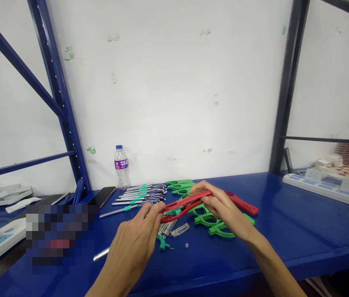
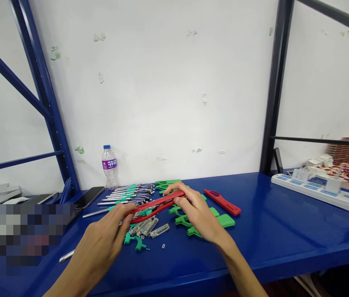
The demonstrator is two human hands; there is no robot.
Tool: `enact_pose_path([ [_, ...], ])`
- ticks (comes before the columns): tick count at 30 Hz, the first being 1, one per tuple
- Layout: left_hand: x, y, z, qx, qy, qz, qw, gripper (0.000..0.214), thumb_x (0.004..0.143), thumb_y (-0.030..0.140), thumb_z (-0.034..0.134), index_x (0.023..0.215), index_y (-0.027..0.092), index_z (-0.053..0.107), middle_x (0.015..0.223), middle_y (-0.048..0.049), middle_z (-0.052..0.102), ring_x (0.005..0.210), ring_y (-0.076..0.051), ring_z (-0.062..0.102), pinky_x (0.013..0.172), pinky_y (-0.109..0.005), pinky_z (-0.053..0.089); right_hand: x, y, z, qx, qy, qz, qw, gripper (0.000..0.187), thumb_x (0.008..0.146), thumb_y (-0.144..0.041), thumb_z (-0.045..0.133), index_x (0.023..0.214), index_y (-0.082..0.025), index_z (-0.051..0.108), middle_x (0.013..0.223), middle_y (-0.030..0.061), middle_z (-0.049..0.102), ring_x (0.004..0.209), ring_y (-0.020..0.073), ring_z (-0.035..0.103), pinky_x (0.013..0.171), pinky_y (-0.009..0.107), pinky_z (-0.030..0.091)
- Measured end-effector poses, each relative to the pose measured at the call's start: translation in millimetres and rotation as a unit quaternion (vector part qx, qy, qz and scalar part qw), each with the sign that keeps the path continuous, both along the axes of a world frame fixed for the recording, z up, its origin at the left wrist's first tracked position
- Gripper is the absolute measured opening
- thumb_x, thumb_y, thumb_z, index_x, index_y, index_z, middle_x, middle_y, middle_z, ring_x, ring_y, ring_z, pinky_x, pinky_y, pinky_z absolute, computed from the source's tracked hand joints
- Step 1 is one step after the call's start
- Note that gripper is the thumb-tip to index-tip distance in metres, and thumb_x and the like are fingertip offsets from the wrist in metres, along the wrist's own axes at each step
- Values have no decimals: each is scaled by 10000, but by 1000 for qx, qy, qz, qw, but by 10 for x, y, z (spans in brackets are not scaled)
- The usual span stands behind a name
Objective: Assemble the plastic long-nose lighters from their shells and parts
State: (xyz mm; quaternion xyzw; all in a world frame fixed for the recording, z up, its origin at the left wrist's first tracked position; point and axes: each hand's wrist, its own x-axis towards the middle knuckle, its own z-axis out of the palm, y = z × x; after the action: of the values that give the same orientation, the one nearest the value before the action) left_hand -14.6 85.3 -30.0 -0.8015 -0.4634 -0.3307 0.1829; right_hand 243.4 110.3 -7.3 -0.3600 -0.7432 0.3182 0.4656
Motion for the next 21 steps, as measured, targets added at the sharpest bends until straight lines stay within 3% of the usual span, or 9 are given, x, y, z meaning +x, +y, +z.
enact_pose_path([
  [3, -9, -12, 9, -37, -11, -5, 999, 310, 1112, 251, 339, 1226, 289, 625, 1091, -23, 768, 871, -223, 808, 685, -273, 589, 61, -9, 32, 22, -43, -7, 999, 311, 1032, -335, 471, 1195, -278, 730, 1035, 33, 690, 781, 179, 553, 658, 288, 393],
  [5, -11, -21, 13, -62, -23, -13, 998, 285, 1108, 278, 353, 1210, 291, 619, 1093, -19, 778, 880, -232, 807, 678, -284, 578, 111, -21, 52, 27, -85, -12, 996, 339, 1026, -332, 479, 1199, -275, 764, 1029, 47, 732, 798, 200, 603, 654, 298, 413],
  [9, 15, -43, 29, -127, -59, -33, 990, 224, 1091, 333, 417, 1211, 300, 603, 1121, -5, 793, 907, -239, 803, 723, -313, 576, 164, -51, 81, 15, -179, -7, 984, 333, 1047, -375, 512, 1103, -258, 818, 855, 32, 754, 612, 159, 543, 535, 274, 340],
  [13, 45, -61, 44, -182, -95, -19, 979, 309, 1068, 364, 459, 1354, 322, 568, 1103, -3, 802, 953, -254, 797, 774, -329, 572, 129, -50, 82, 54, -208, -2, 977, 313, 1056, -412, 559, 1030, -269, 836, 859, 19, 776, 680, 176, 596, 587, 285, 384],
  [16, 22, -43, 32, -200, -108, 2, 974, 422, 1067, 418, 466, 1479, 334, 502, 969, 12, 794, 850, -257, 778, 736, -328, 545, 122, -21, 72, 57, -226, 6, 972, 329, 1079, -414, 534, 1018, -279, 828, 841, 2, 767, 689, 170, 590, 596, 280, 374],
  [21, -58, 46, -6, -196, -155, 17, 968, 610, 1054, 532, 474, 1589, 251, 393, 844, 35, 712, 678, -219, 688, 675, -307, 491, 290, 47, 62, 45, -230, -32, 972, 516, 1098, -514, 471, 786, -228, 767, 705, 3, 693, 526, 132, 444, 533, 278, 317],
])
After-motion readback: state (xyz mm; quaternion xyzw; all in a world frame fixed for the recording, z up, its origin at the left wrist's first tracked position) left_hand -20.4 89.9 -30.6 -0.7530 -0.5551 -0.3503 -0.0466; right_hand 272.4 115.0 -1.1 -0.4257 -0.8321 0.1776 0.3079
